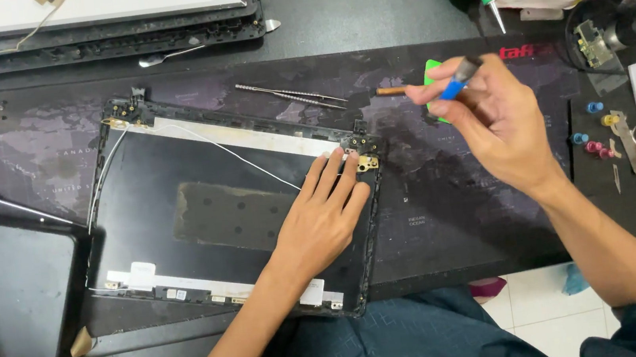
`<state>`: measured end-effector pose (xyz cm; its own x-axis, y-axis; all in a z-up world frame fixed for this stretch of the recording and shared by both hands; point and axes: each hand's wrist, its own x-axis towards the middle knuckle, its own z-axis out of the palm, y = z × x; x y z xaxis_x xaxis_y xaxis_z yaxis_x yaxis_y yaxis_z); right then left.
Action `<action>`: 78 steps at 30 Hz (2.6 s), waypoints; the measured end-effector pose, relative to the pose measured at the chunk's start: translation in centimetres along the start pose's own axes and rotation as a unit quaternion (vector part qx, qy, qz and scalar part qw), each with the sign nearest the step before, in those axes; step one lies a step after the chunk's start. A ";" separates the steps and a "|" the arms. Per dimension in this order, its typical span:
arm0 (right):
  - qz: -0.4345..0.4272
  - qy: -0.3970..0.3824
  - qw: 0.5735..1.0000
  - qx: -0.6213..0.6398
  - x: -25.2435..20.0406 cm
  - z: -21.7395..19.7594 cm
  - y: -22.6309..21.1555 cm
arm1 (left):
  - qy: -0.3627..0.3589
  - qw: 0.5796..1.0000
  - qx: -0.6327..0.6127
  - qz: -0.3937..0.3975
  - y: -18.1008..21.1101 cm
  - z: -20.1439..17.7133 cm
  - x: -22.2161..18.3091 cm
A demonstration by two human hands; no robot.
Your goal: Replacing parts and cleaning internal components of a laptop disassembly.
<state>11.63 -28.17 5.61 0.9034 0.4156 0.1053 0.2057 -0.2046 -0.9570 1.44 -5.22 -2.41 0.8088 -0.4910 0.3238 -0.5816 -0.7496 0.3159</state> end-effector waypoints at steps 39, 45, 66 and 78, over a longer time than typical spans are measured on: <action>-0.176 -0.182 0.933 -0.255 3.1 3.9 1.1 | -0.007 1.000 0.009 0.004 0.1 0.2 -0.2; -0.192 -0.184 0.935 -0.234 2.5 2.1 0.6 | 0.022 1.000 -0.003 -0.003 -0.1 0.0 -0.2; -0.019 -0.091 0.899 -0.427 2.4 -1.5 2.6 | 0.020 1.000 0.010 0.001 0.3 0.1 -0.4; -0.148 0.137 0.800 -0.565 9.7 -8.0 8.5 | 0.013 1.000 0.018 -0.004 0.4 0.3 -0.5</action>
<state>25.18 -32.95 0.71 0.7688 0.4158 0.4858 0.4946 -0.8682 -0.0395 0.88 -5.40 -2.73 0.8109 -0.4732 0.3441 -0.5708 -0.7692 0.2874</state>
